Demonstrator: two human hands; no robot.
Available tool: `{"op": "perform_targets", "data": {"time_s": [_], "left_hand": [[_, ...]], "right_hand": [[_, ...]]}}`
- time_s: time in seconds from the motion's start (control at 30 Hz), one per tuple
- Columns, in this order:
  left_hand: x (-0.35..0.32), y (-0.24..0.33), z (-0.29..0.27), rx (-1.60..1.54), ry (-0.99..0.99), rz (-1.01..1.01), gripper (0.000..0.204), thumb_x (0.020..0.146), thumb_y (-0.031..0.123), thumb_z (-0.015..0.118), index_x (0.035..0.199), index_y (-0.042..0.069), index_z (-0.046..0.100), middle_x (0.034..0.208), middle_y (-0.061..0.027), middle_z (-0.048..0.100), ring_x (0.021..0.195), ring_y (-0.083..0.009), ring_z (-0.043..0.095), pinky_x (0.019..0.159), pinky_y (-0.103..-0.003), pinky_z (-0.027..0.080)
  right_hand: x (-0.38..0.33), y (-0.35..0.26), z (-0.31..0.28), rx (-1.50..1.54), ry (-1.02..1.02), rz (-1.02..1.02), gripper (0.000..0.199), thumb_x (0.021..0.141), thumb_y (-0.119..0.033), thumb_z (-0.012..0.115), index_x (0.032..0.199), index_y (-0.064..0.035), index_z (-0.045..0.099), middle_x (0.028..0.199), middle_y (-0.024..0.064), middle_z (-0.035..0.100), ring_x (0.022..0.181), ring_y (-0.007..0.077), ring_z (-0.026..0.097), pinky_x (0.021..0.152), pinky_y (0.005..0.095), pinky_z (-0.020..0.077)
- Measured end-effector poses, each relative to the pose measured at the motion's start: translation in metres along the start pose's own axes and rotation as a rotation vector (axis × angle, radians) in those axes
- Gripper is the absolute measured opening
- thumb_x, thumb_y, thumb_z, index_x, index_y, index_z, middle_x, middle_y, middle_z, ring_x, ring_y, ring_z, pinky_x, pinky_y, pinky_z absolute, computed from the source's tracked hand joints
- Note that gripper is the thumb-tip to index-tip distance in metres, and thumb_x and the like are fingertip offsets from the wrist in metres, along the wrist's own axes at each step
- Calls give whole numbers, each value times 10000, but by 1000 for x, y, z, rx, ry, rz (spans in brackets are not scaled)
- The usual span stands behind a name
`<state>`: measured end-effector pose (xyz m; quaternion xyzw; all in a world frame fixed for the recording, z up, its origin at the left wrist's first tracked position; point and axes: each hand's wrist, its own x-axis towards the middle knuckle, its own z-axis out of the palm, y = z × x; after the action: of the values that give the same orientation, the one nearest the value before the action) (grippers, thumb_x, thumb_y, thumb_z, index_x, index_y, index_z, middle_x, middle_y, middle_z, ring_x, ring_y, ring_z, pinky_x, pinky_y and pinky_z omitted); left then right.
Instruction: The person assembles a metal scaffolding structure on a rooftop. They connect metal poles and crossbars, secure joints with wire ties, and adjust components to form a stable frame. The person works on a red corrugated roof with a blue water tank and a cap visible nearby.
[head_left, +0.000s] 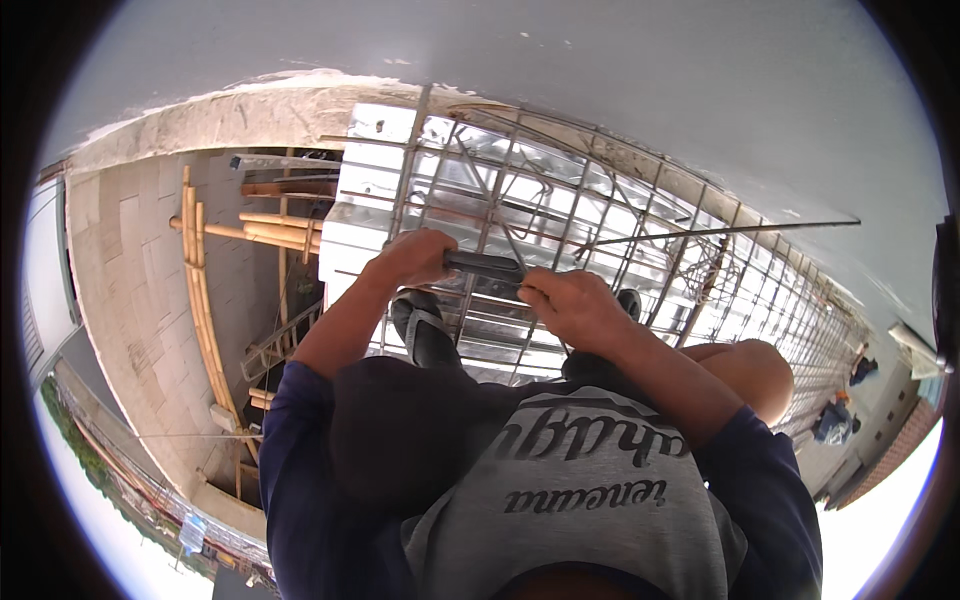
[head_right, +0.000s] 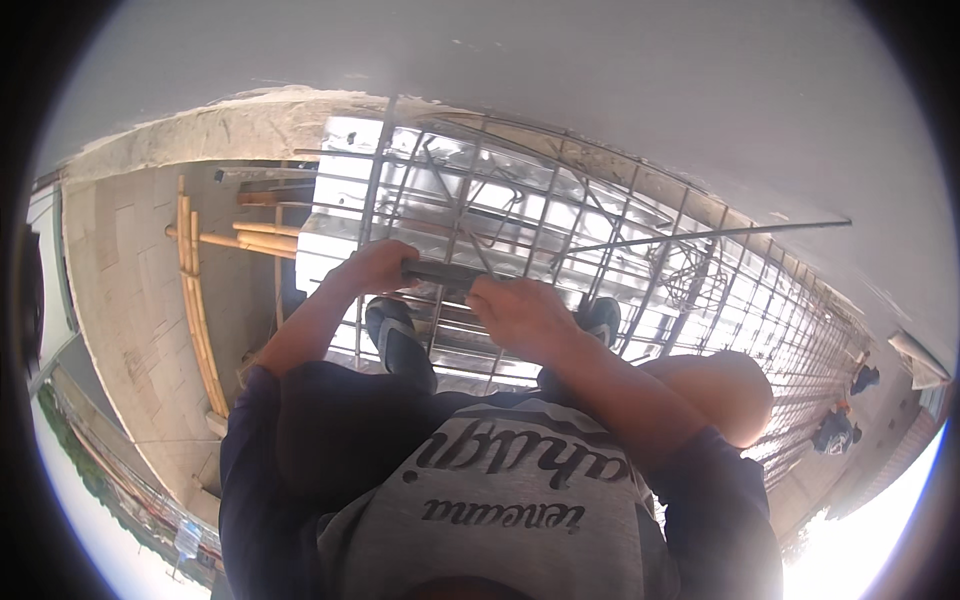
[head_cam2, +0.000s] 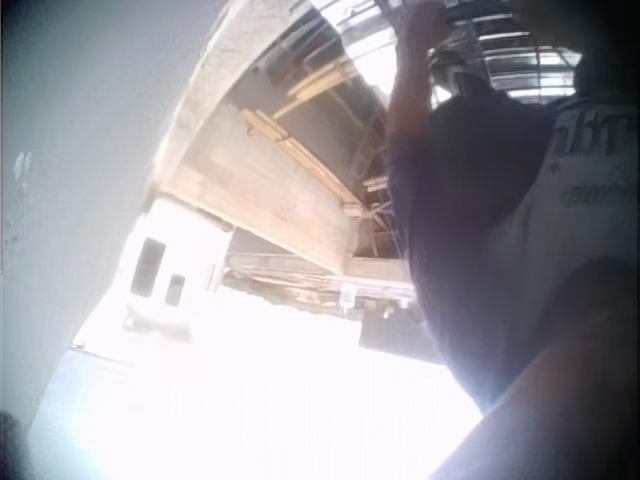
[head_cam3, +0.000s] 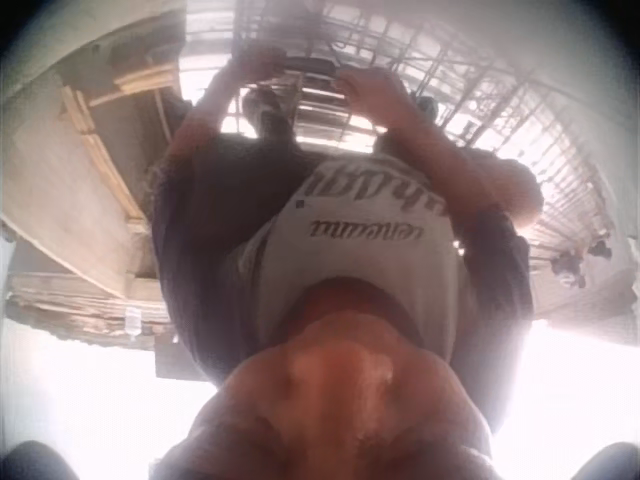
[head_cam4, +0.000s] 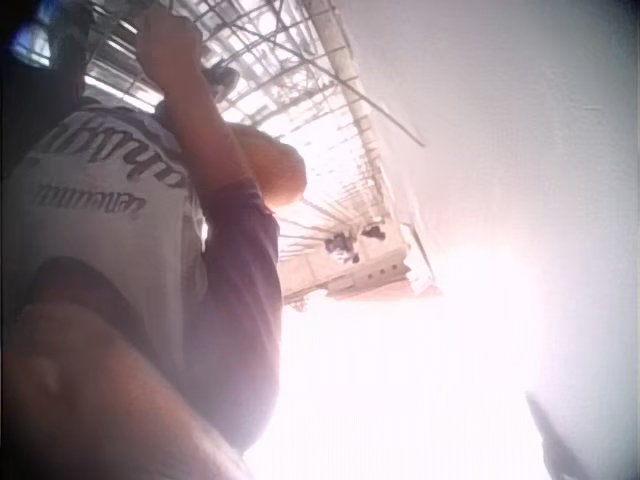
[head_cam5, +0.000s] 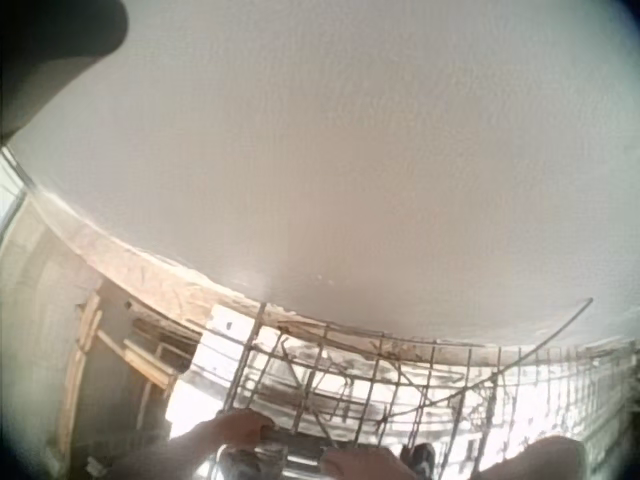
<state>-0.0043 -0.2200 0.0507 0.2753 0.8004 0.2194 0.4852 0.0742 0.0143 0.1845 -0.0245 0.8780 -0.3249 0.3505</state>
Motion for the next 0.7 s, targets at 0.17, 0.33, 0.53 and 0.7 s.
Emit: {"op": "perform_targets", "data": {"time_s": [0.17, 0.33, 0.53, 0.7], "left_hand": [[16, 0, 22, 139, 34, -20, 183, 714, 155, 663, 886, 91, 662, 866, -133, 676, 867, -320, 659, 755, -444, 519], [21, 16, 23, 110, 43, -97, 192, 770, 124, 616, 955, 112, 665, 924, -134, 676, 960, -300, 649, 841, -447, 498], [15, -11, 65, 218, 435, 227, 248, 794, 113, 591, 1040, 140, 577, 986, -79, 559, 1005, -263, 556, 916, -408, 410], [10, -15, 63, 218, 567, 260, 270, 765, 107, 611, 1026, 121, 543, 981, -78, 522, 998, -272, 518, 922, -414, 387]], "right_hand": [[27, -10, 10, -637, 103, -154, 532, 856, -308, 599, 1306, -50, 483, 1165, 182, 537, 1091, 307, 546, 832, 446, 473], [90, 14, 63, -598, -206, 20, 634, 740, -444, 715, 1158, 4, 552, 935, 157, 635, 868, 305, 632, 851, 397, 489], [105, 57, 65, -6, -318, 8, 516, 722, -427, 753, 935, 9, 578, 795, 117, 644, 750, 218, 647, 690, 372, 522], [101, 34, 54, 559, -570, 337, 445, 804, -443, 727, 881, -28, 588, 668, 40, 564, 548, 124, 544, 511, 284, 429]]}}
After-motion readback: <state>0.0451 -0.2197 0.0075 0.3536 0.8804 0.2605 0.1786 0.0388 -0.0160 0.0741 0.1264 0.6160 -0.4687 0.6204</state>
